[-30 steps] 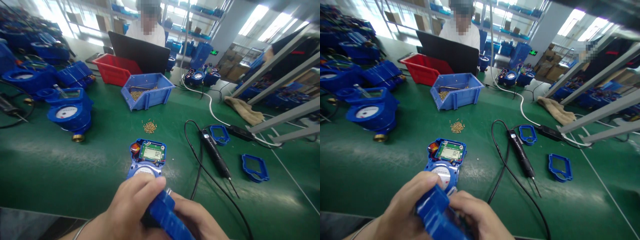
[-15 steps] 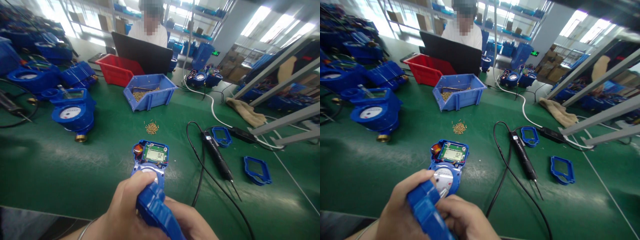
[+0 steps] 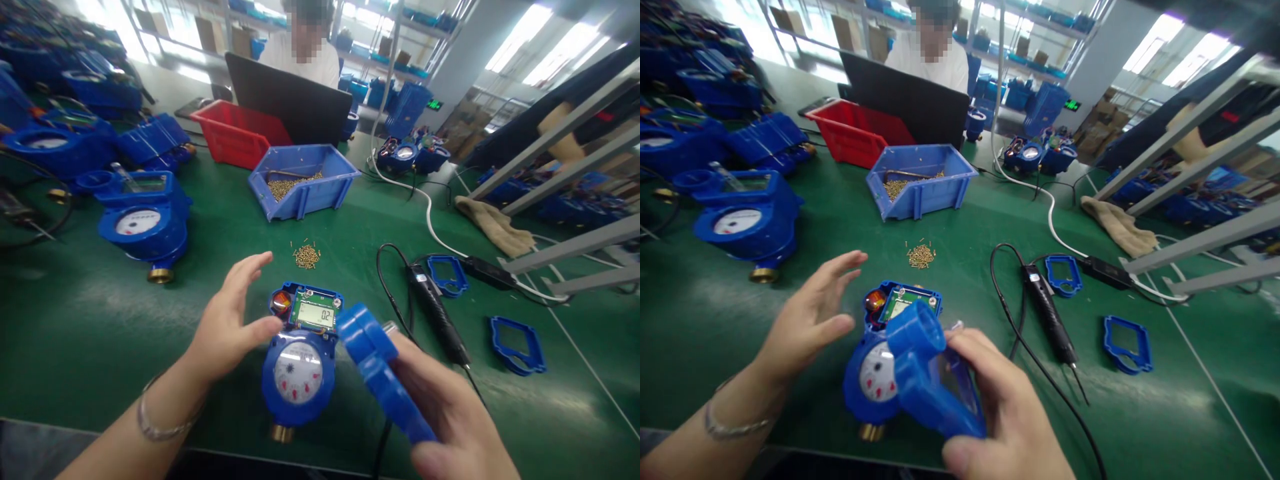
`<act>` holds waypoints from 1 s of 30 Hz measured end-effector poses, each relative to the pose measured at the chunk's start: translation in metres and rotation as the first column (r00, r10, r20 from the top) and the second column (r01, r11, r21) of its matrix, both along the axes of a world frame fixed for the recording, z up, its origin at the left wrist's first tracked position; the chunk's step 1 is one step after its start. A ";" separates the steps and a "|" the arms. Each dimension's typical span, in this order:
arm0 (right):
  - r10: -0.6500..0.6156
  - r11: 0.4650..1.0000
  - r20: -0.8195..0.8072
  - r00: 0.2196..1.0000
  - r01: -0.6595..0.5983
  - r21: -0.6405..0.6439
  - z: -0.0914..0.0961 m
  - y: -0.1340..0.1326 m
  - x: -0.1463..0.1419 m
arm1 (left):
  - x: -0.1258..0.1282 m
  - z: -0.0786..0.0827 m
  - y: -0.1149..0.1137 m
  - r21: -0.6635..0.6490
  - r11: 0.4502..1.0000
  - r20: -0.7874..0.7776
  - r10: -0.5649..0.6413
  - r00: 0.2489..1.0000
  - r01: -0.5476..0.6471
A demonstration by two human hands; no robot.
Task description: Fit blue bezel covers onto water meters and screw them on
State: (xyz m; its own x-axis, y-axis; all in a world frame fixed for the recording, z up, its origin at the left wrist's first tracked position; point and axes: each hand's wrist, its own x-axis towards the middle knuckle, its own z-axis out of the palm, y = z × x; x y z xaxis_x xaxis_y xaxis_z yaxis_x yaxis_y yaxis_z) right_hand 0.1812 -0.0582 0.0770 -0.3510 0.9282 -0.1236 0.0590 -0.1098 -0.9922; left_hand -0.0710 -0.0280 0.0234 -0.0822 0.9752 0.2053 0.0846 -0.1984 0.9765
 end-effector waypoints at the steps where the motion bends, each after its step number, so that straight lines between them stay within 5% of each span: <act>1: -0.027 0.999 -0.014 1.000 0.028 0.044 0.002 0.008 -0.001 | 0.001 -0.007 0.009 -0.074 0.996 0.002 -0.045 0.999 0.045; 6: -0.181 0.970 -0.031 0.983 0.184 0.159 0.006 0.039 -0.012 | 0.009 -0.026 0.023 -0.318 0.885 0.240 -0.273 0.932 0.341; 10: -0.181 0.966 -0.059 0.982 0.188 0.176 -0.001 0.048 -0.017 | 0.009 -0.029 0.016 -0.347 0.850 0.270 -0.313 0.910 0.396; 12: -0.176 0.966 -0.114 0.978 0.194 0.168 -0.007 0.051 -0.021 | 0.007 -0.028 0.013 -0.318 0.892 0.129 -0.294 0.947 0.320; 14: -0.176 0.966 -0.173 0.969 0.203 0.158 -0.012 0.053 -0.025 | 0.007 -0.024 0.011 -0.142 0.975 -0.151 -0.195 0.969 0.174; 16: -0.178 0.968 -0.210 0.961 0.209 0.136 -0.015 0.054 -0.028 | 0.008 -0.013 0.009 0.134 0.984 -0.448 -0.046 0.893 0.118; 18: -0.179 0.971 -0.227 0.957 0.210 0.116 -0.016 0.054 -0.030 | 0.012 0.002 0.008 0.293 0.934 -0.646 0.036 0.762 0.205; 22: -0.160 0.976 -0.251 0.955 0.191 0.106 -0.017 0.051 -0.028 | 0.025 0.023 0.009 0.298 0.896 -0.810 0.054 0.584 0.330; 30: -0.124 0.986 -0.264 0.957 0.149 0.080 -0.018 0.045 -0.021 | 0.037 0.019 0.014 0.227 0.900 -0.890 0.037 0.455 0.371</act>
State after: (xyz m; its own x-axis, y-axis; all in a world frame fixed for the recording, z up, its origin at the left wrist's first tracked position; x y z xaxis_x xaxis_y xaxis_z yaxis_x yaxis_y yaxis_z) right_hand 0.1598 -0.0132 0.0588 -0.2280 0.9725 0.0485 -0.2084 -0.0001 -0.9780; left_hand -0.0343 -0.0139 0.0425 0.4909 0.7860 0.3758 0.7551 -0.5990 0.2665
